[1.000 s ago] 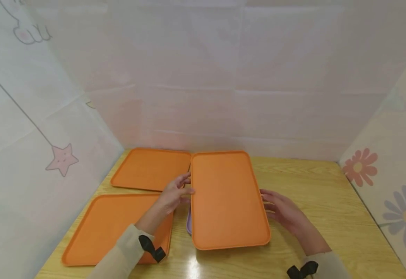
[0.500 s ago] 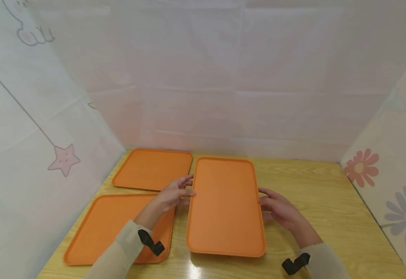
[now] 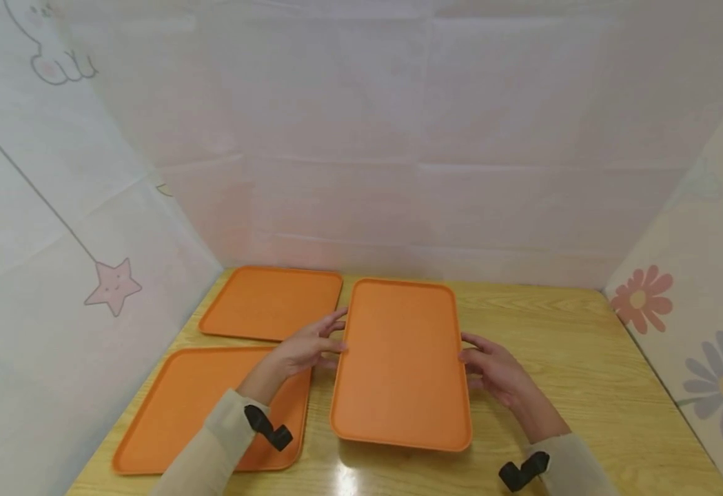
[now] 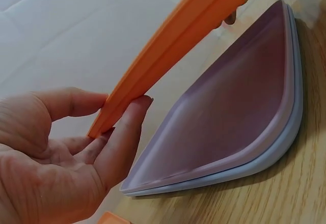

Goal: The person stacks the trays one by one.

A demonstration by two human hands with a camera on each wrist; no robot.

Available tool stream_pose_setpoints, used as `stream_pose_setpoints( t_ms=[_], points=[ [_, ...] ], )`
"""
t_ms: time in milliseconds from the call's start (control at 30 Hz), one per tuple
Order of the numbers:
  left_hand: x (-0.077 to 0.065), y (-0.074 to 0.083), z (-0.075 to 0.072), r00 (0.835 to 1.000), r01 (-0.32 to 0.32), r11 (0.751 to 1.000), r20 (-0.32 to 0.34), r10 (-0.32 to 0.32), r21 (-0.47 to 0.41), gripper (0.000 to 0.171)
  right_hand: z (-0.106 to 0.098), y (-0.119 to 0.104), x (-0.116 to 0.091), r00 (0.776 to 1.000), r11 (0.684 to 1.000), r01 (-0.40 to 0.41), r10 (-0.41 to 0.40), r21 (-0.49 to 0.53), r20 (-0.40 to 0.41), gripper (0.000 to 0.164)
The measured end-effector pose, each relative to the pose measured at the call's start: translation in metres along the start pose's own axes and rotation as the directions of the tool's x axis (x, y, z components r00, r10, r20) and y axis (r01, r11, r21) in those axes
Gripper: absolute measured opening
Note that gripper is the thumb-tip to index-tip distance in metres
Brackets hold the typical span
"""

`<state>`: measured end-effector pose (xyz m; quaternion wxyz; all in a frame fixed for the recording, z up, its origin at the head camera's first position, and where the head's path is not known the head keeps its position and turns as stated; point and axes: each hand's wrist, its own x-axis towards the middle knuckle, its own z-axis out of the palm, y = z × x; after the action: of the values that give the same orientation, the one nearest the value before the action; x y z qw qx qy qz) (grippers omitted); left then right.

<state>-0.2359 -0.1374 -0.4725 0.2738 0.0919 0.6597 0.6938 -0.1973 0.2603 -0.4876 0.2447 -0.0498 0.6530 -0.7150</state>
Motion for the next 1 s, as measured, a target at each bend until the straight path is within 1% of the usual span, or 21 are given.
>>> stream_pose_setpoints(
  t_ms=[133, 267, 367, 600, 733, 1000],
  points=[
    [0.002, 0.000, -0.001, 1.000, 0.006, 1.000, 0.018, -0.006, -0.017, 0.087, 0.000, -0.002, 0.001, 1.000, 1.000, -0.007, 0.006, -0.022, -0.023, 0.075],
    [0.004, 0.002, -0.001, 1.000, 0.006, 0.999, 0.008, -0.006, -0.053, 0.084, 0.000, -0.005, 0.003, 0.998, 1.000, -0.013, 0.011, -0.028, -0.055, 0.074],
    [0.005, 0.003, -0.001, 1.000, 0.013, 0.998, -0.005, -0.013, -0.060, 0.081, -0.001, -0.007, 0.005, 0.998, 1.000, -0.010, 0.008, -0.029, -0.066, 0.073],
    [0.014, 0.001, -0.009, 0.999, 0.038, 0.998, -0.013, -0.039, -0.048, 0.080, -0.002, -0.007, 0.013, 0.998, 1.000, -0.014, 0.012, -0.027, -0.069, 0.073],
    [0.019, 0.001, -0.011, 0.998, 0.049, 0.998, -0.027, -0.050, -0.032, 0.079, -0.004, -0.005, 0.020, 0.996, 0.999, -0.025, 0.022, -0.034, -0.081, 0.073],
    [0.031, -0.003, -0.016, 0.996, 0.070, 0.998, -0.055, -0.070, -0.004, 0.076, -0.006, -0.003, 0.031, 0.993, 0.998, -0.047, 0.043, -0.037, -0.109, 0.072]
  ],
)
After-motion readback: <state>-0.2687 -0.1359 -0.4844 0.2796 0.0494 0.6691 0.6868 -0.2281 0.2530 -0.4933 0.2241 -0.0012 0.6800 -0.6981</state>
